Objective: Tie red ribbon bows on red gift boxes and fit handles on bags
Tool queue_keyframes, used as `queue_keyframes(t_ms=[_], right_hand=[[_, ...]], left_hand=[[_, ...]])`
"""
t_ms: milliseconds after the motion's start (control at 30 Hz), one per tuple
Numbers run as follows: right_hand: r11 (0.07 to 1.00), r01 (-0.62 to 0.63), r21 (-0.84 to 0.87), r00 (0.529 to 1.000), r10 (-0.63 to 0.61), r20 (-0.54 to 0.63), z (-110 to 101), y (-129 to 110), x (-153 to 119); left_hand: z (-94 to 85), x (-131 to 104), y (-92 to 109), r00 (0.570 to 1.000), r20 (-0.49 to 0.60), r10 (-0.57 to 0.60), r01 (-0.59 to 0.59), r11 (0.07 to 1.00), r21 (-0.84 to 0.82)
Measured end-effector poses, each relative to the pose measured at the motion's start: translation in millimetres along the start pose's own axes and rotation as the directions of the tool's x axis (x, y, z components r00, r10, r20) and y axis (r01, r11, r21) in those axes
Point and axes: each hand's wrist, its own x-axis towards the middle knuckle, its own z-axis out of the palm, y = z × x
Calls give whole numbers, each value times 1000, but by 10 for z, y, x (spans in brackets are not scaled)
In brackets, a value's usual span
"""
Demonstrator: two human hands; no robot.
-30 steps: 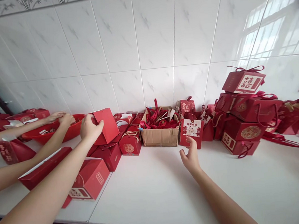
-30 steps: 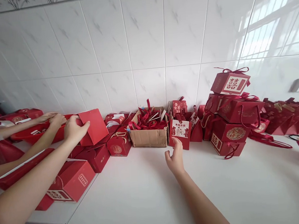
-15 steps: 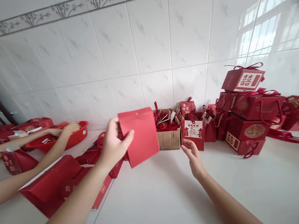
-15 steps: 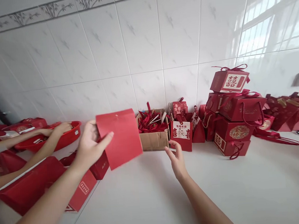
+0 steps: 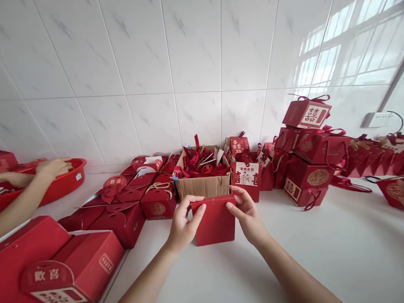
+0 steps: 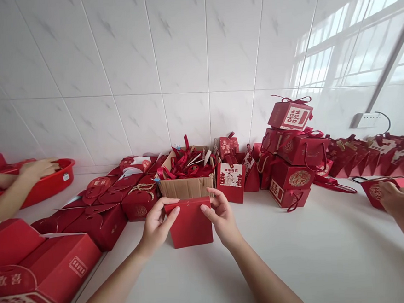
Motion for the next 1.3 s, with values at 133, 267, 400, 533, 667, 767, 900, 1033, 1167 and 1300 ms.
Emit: queue_keyframes(t_ms=[133, 267, 400, 533, 667, 767, 900, 1033, 1167, 1300], right_hand=[[998, 3, -56, 1000, -3, 7, 20, 6, 7], [985, 43, -166, 997, -53, -54, 7, 67, 1], [967, 89, -240, 994, -101, -37, -71, 120, 29], [856, 281, -433, 933, -349, -86, -84, -41, 451], [659, 109, -744, 951, -288, -116, 77, -270, 1349], [604, -20, -797, 977, -159, -144, 190, -270, 1978], [559, -186, -808, 976, 11, -217, 229, -114, 2368], [518, -214, -828, 969, 7, -246, 239, -35, 2432], [487, -104, -867, 958, -187, -219, 254, -173, 2227], [428, 88, -899, 866, -478, -143, 150, -507, 1503]], left_hand=[[-12, 30, -9, 998, -38, 58, -55, 995, 85], [61, 23, -29, 998, 48, -37, 40, 997, -63], [119, -73, -55, 990, 59, -129, 139, 965, -224], [101, -168, -82, 992, 81, -101, 117, 969, -218], [63, -186, -120, 996, 69, -57, 68, 983, -170], [33, -158, -142, 991, 99, -88, 108, 969, -224], [10, -150, -172, 987, 128, -100, 130, 960, -247], [12, -187, -182, 983, 154, -104, 138, 963, -231], [-5, -207, -155, 983, 153, -102, 134, 967, -217], [-24, -181, -121, 986, 130, -107, 132, 969, -209]])
